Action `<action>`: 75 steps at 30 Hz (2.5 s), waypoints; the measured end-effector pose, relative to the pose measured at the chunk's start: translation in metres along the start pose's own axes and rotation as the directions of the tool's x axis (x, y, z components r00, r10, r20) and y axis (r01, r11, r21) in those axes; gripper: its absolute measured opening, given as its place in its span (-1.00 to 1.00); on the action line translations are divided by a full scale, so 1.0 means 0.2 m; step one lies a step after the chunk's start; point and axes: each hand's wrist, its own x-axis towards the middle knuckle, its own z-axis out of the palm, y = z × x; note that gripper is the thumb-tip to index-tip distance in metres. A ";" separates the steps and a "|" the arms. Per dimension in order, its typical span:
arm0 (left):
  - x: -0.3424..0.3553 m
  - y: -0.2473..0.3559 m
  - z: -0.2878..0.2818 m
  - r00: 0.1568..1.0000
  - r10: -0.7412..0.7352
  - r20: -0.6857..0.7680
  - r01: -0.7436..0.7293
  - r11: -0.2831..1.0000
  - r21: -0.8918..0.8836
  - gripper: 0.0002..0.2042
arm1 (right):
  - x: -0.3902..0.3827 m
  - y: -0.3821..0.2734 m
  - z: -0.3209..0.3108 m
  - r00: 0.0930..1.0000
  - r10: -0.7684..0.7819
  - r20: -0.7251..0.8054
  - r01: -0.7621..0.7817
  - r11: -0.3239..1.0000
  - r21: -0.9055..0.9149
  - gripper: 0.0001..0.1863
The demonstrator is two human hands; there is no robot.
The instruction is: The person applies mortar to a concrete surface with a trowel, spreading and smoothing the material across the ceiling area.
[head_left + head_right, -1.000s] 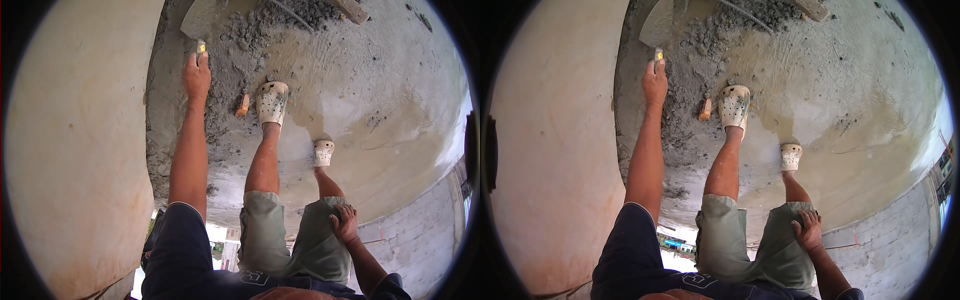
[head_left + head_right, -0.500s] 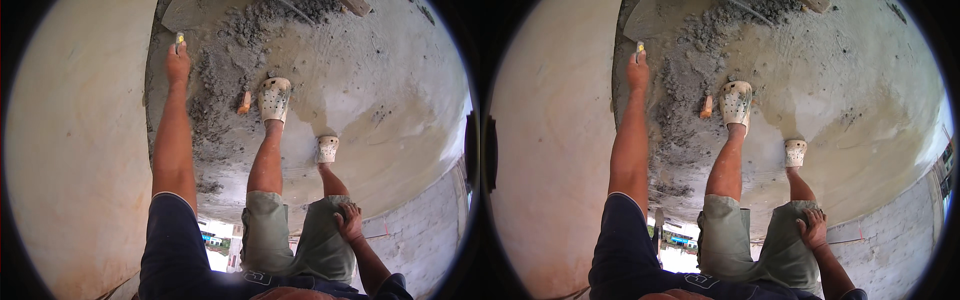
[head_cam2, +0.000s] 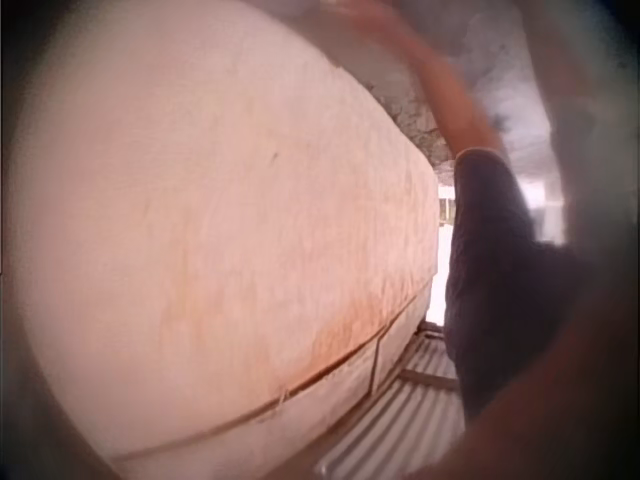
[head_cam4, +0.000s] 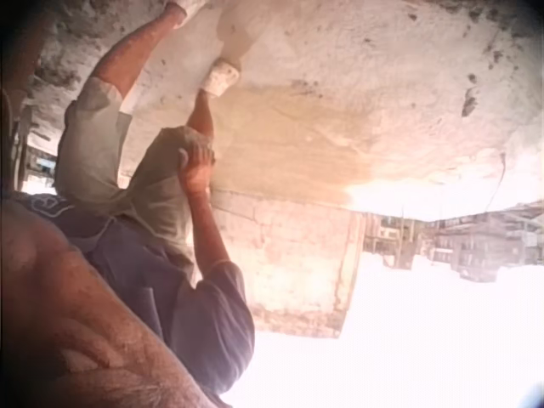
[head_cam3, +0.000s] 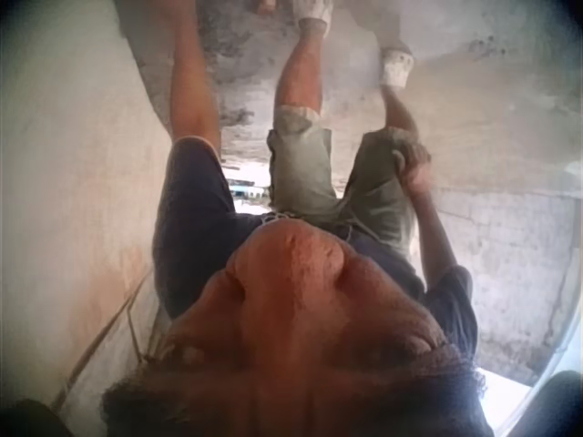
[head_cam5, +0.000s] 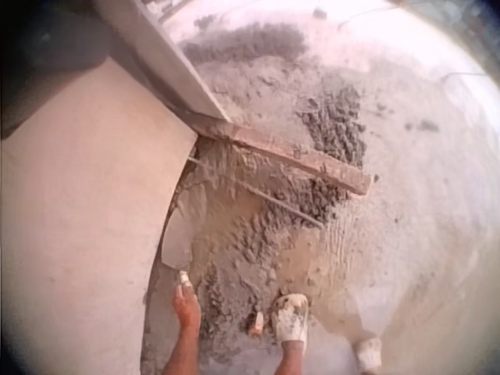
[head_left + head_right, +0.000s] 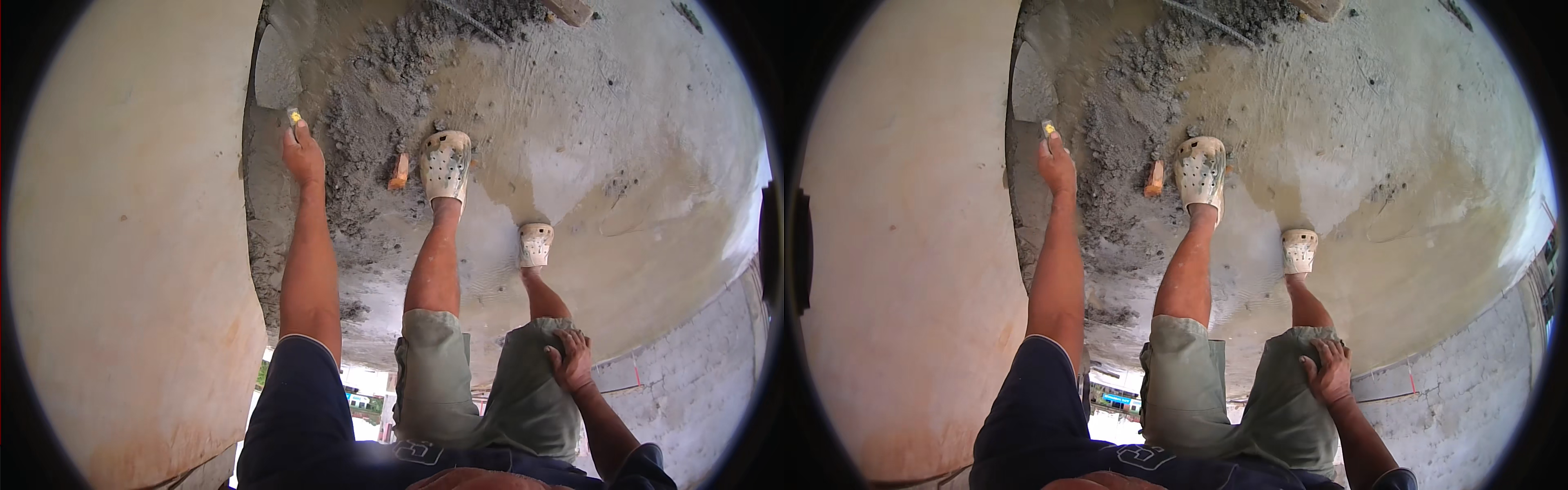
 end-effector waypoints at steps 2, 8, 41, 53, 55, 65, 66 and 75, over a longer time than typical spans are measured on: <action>-0.06 0.04 0.01 0.997 0.048 -0.058 -0.047 0.999 0.024 -0.58 | 0.00 0.00 -0.01 0.998 0.034 0.054 -0.035 0.999 0.018 -0.58; 0.22 0.39 0.17 0.976 0.103 0.193 -0.103 0.995 -0.011 -0.49 | 0.00 0.00 -0.03 0.997 0.044 0.056 -0.044 0.999 -0.001 -0.57; 0.57 0.57 0.46 0.989 -0.032 0.144 0.103 0.848 -0.520 -0.64 | 0.09 -0.07 0.04 0.995 0.012 0.097 -0.011 1.000 -0.009 -0.55; -0.08 -0.07 -0.02 0.993 0.084 0.082 -0.080 0.995 -0.052 -0.57 | 0.10 -0.08 0.00 0.994 -0.012 0.105 0.016 0.999 -0.040 -0.57; -0.02 -0.13 -0.04 0.991 0.066 0.116 -0.072 0.996 0.046 -0.59 | 0.11 -0.08 0.00 0.994 -0.023 0.111 0.030 0.998 -0.059 -0.56; 0.04 -0.42 -0.19 0.997 -0.069 0.024 0.070 0.997 -0.042 -0.59 | 0.13 -0.09 0.05 0.990 -0.101 0.100 0.111 0.988 -0.105 -0.55; 0.05 -0.46 -0.21 0.994 -0.112 0.012 0.112 0.992 -0.056 -0.58 | 0.13 -0.10 0.05 0.989 -0.108 0.101 0.118 0.988 -0.102 -0.55; -0.49 -0.49 -0.34 0.937 -0.350 0.013 0.346 0.918 -0.196 -0.60 | 0.11 -0.11 0.07 0.992 -0.089 0.087 0.099 0.988 -0.118 -0.56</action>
